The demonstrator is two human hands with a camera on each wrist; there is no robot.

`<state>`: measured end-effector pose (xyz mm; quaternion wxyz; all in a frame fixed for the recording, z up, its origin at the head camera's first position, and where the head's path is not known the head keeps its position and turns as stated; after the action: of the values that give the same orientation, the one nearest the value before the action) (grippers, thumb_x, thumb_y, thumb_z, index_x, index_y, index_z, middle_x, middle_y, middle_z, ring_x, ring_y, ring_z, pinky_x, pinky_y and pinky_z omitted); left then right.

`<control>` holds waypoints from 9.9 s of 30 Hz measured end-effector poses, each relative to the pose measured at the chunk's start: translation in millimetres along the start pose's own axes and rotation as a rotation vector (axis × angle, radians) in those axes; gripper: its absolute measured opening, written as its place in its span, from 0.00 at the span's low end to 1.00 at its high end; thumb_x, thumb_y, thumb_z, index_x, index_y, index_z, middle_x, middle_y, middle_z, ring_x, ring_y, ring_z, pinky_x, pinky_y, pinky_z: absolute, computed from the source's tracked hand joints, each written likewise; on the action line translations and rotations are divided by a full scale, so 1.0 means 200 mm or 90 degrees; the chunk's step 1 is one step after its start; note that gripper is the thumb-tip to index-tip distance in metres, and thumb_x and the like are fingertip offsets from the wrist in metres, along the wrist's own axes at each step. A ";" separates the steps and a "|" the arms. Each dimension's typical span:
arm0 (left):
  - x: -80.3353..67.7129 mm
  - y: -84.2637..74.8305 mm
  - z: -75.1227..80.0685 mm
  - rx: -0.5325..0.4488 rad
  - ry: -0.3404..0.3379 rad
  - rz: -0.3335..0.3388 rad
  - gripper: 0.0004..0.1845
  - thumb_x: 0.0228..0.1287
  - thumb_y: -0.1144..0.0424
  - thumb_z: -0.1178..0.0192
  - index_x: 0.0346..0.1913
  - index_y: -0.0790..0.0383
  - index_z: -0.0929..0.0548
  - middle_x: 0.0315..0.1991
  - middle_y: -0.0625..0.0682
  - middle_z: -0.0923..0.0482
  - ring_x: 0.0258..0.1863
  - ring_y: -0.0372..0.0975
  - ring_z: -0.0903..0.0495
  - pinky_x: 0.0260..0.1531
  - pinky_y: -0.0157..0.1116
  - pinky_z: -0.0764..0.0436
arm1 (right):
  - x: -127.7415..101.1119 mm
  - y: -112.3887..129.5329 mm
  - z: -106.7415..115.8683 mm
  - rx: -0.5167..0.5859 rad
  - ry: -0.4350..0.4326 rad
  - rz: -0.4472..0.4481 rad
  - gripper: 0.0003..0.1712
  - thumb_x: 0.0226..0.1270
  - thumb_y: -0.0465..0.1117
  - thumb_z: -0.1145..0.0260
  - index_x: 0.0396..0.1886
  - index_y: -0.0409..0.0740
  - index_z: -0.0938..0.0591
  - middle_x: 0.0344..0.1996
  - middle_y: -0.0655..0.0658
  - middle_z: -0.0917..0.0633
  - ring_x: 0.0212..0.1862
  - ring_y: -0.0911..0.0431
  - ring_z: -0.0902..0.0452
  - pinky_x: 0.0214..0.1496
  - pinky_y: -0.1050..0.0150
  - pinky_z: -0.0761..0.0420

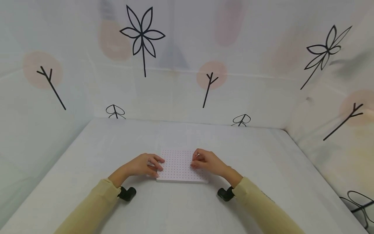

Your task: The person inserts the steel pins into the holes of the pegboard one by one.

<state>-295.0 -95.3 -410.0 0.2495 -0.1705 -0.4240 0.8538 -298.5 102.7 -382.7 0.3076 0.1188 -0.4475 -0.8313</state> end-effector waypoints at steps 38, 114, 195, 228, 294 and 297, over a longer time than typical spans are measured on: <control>0.00 -0.01 0.00 0.001 0.000 0.004 0.09 0.45 0.69 0.28 0.33 0.57 0.13 0.53 0.53 0.25 0.49 0.44 0.23 0.47 0.36 0.23 | 0.07 0.04 -0.04 -0.136 -0.016 0.002 0.06 0.57 0.31 0.33 0.33 0.43 0.21 0.30 0.54 0.19 0.35 0.61 0.23 0.42 0.69 0.22; -0.01 0.00 -0.01 -0.014 -0.005 0.007 0.10 0.44 0.68 0.27 0.32 0.58 0.13 0.53 0.52 0.25 0.53 0.47 0.27 0.47 0.36 0.23 | -0.29 -0.29 0.34 -0.205 -0.092 -0.120 0.06 0.54 0.33 0.31 0.32 0.42 0.18 0.30 0.52 0.20 0.34 0.57 0.25 0.38 0.64 0.23; -0.01 0.00 0.00 -0.017 0.000 0.015 0.09 0.45 0.68 0.28 0.33 0.58 0.13 0.54 0.53 0.26 0.47 0.43 0.21 0.47 0.38 0.23 | -0.19 -0.12 0.35 -0.118 -0.106 -0.021 0.09 0.63 0.30 0.39 0.42 0.33 0.25 0.31 0.46 0.17 0.38 0.48 0.20 0.40 0.64 0.21; -0.02 -0.02 0.00 -0.003 0.000 0.007 0.10 0.45 0.68 0.28 0.34 0.58 0.13 0.54 0.55 0.26 0.49 0.46 0.23 0.47 0.38 0.23 | -0.08 -0.02 0.20 -0.014 -0.140 -0.022 0.08 0.58 0.33 0.33 0.34 0.37 0.23 0.31 0.44 0.17 0.31 0.52 0.19 0.35 0.66 0.19; -0.01 -0.01 0.00 -0.007 0.002 -0.009 0.10 0.45 0.68 0.28 0.34 0.58 0.13 0.53 0.55 0.26 0.51 0.47 0.24 0.46 0.35 0.22 | 0.04 0.04 -0.03 -0.136 -0.064 0.008 0.06 0.57 0.32 0.32 0.31 0.45 0.21 0.28 0.55 0.20 0.34 0.61 0.24 0.42 0.68 0.22; -0.01 -0.01 0.00 -0.010 0.002 -0.009 0.10 0.44 0.68 0.27 0.34 0.58 0.13 0.54 0.55 0.26 0.51 0.47 0.24 0.46 0.35 0.23 | 0.03 0.03 -0.02 -0.143 -0.065 -0.001 0.06 0.58 0.32 0.33 0.32 0.44 0.21 0.29 0.54 0.20 0.35 0.60 0.24 0.43 0.67 0.22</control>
<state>-293.3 -95.8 -407.9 0.2547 -0.1711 -0.4312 0.8485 -298.8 93.3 -379.9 0.2954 0.0415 -0.3666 -0.8812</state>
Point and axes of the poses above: each hand's wrist, its own x-axis towards the middle knuckle, its own z-axis out of the back of the hand, y = z × x, the point moved 9 cm from there along x, towards the middle knuckle
